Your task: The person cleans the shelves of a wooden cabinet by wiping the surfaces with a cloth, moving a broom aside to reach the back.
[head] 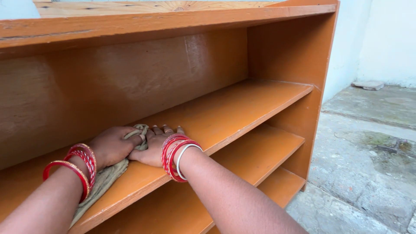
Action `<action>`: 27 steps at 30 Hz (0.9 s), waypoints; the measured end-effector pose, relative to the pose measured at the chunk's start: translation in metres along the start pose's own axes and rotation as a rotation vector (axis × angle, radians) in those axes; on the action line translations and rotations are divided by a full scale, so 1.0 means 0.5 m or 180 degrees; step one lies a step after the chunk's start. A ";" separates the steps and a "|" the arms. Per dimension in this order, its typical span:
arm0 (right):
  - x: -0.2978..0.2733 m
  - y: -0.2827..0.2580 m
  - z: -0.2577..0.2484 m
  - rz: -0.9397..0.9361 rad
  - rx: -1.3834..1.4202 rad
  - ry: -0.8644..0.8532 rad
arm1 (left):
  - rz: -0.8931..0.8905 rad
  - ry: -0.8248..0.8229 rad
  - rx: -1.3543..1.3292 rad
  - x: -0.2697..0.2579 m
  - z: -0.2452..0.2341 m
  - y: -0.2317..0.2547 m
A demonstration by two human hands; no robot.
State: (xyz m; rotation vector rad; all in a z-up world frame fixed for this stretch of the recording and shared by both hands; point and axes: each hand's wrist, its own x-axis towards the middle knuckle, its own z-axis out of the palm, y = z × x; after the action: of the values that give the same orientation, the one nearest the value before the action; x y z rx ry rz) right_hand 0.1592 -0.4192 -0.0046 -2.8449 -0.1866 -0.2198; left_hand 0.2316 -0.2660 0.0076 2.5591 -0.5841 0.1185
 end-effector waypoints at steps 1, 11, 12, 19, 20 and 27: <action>-0.002 0.000 -0.001 0.0001 -0.0001 -0.0003 | -0.0001 -0.0002 -0.0002 -0.003 -0.001 0.007; -0.009 0.001 -0.003 -0.0142 -0.0012 0.0095 | 0.0089 -0.0086 0.0142 0.005 -0.004 -0.002; -0.002 0.004 0.001 -0.0168 0.0014 0.0120 | 0.0153 -0.0090 0.0157 0.006 -0.006 -0.007; -0.012 -0.006 -0.004 -0.0044 0.0093 0.0146 | 0.0544 -0.0135 -0.0077 0.017 -0.001 -0.051; -0.010 -0.008 -0.003 -0.0055 0.0050 0.0141 | 0.0368 -0.0147 0.0318 -0.015 -0.020 -0.025; -0.020 -0.017 -0.009 -0.0120 -0.0181 0.0070 | -0.0461 0.0099 0.0997 -0.009 -0.045 -0.082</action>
State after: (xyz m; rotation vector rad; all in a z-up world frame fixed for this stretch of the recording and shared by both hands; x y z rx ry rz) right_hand 0.1476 -0.4132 0.0002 -2.8959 -0.2331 -0.2681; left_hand 0.2457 -0.2211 0.0074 2.8867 -0.3916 0.2136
